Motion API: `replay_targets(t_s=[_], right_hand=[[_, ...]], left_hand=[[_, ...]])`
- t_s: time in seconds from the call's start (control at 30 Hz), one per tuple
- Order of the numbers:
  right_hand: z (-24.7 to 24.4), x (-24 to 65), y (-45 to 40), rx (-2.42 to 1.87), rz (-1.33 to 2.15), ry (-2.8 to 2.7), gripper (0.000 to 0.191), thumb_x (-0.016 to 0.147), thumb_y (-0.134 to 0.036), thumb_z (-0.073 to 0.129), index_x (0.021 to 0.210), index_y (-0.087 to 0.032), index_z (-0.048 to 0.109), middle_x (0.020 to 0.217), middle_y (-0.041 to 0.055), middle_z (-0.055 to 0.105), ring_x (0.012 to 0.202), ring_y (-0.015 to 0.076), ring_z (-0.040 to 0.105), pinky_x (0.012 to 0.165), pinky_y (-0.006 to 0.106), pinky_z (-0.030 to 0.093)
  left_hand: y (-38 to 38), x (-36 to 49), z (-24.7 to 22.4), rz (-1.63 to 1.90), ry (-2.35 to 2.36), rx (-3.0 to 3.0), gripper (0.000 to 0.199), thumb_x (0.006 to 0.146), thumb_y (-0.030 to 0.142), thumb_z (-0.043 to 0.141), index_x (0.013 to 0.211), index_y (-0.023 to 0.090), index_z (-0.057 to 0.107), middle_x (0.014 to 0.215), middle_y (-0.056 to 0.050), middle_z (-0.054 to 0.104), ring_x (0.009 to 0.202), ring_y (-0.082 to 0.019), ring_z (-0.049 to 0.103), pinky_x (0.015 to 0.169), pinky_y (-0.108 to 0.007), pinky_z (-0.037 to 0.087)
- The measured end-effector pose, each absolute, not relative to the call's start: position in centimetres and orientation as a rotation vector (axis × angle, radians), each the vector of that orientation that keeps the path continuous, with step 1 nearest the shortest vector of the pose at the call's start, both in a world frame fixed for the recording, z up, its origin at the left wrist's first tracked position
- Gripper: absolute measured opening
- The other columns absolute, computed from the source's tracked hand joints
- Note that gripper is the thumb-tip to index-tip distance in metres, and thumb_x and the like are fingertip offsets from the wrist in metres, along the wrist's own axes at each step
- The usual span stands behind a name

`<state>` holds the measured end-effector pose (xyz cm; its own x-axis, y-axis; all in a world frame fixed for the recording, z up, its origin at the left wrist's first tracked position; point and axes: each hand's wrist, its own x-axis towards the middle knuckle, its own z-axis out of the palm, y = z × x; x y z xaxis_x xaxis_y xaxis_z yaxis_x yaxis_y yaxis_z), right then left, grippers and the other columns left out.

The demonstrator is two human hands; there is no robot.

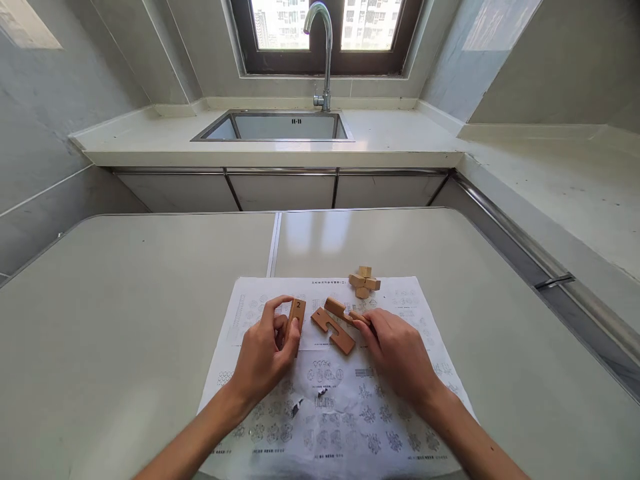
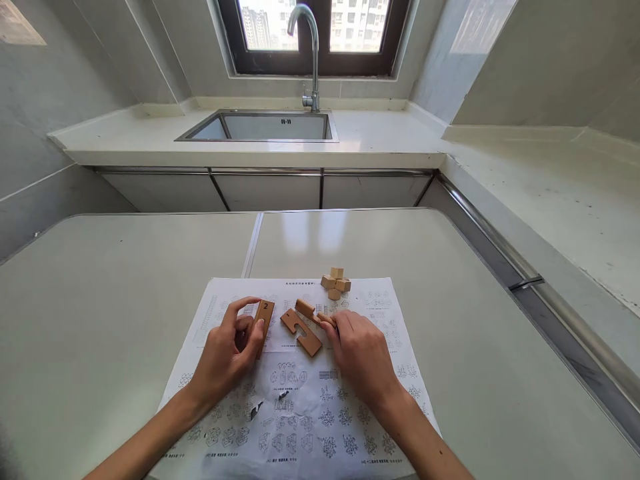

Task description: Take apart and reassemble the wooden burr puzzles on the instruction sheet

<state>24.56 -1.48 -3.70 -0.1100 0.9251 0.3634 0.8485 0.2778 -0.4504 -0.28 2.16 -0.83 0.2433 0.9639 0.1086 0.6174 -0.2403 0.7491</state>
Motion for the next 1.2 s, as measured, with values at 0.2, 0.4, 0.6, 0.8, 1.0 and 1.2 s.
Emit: replay_targets(t_s=[0.2,0.4,0.6,0.8,1.0,1.2], right_hand=[[-3.6,24.5,-1.5,-1.566,0.200,-1.990,0.036,0.113,-0.034,0.044,0.081,-0.022,0.053,0.073,0.0023,0.061,0.063,0.0184,0.055,0.059,0.032,0.039],[-3.8,24.3,-1.5,-1.488,0.182,-2.078,0.038,0.113,-0.028,0.041,0.077,-0.023,0.050,0.075,0.0030,0.060,0.069,0.0199,0.052,0.063,0.033,0.041],[-4.1,24.4,-1.5,-1.458,0.208,-2.152,0.037,0.112,-0.027,0.044,0.076,-0.023,0.051,0.077,0.0038,0.059,0.074,0.0218,0.053,0.067,0.035,0.041],[-3.9,24.3,-1.6,-1.420,0.240,-2.198,0.037,0.112,-0.028,0.044,0.078,-0.022,0.056,0.079,0.0041,0.059,0.076,0.0216,0.052,0.069,0.035,0.042],[-3.8,23.9,-1.8,-1.385,0.198,-2.218,0.031,0.111,-0.029,0.045,0.083,-0.022,0.056,0.081,0.0047,0.062,0.076,0.0228,0.054,0.069,0.036,0.044],[-3.5,23.6,-1.9,-1.377,0.267,-2.181,0.016,0.109,-0.025,0.049,0.096,-0.022,0.057,0.091,0.0054,0.064,0.081,0.0236,0.058,0.072,0.037,0.049]], left_hand=[[2.2,-0.3,-1.6,0.715,1.494,2.190,0.037,0.102,0.030,0.050,0.137,0.019,0.046,0.061,0.009,0.045,0.061,-0.019,0.048,0.075,-0.034,0.046],[2.2,-0.2,-1.8,0.718,1.510,2.266,0.039,0.101,0.032,0.054,0.137,0.019,0.045,0.060,0.010,0.051,0.058,-0.019,0.049,0.082,-0.038,0.046],[2.2,-0.1,-1.5,0.675,1.494,2.280,0.033,0.103,0.033,0.052,0.133,0.020,0.051,0.059,0.009,0.052,0.056,-0.018,0.052,0.085,-0.040,0.044],[2.2,-0.1,-1.6,0.654,1.363,2.320,0.032,0.104,0.027,0.048,0.134,0.020,0.050,0.058,0.010,0.053,0.055,-0.018,0.052,0.084,-0.038,0.044],[2.0,-0.2,-1.6,0.655,1.261,2.354,0.038,0.101,0.027,0.054,0.138,0.020,0.050,0.062,0.006,0.058,0.066,-0.021,0.056,0.080,-0.038,0.048],[2.1,-0.2,-1.2,0.751,1.182,2.448,0.047,0.092,0.028,0.070,0.136,0.024,0.053,0.120,-0.011,0.066,0.112,-0.030,0.061,0.097,-0.048,0.054]])
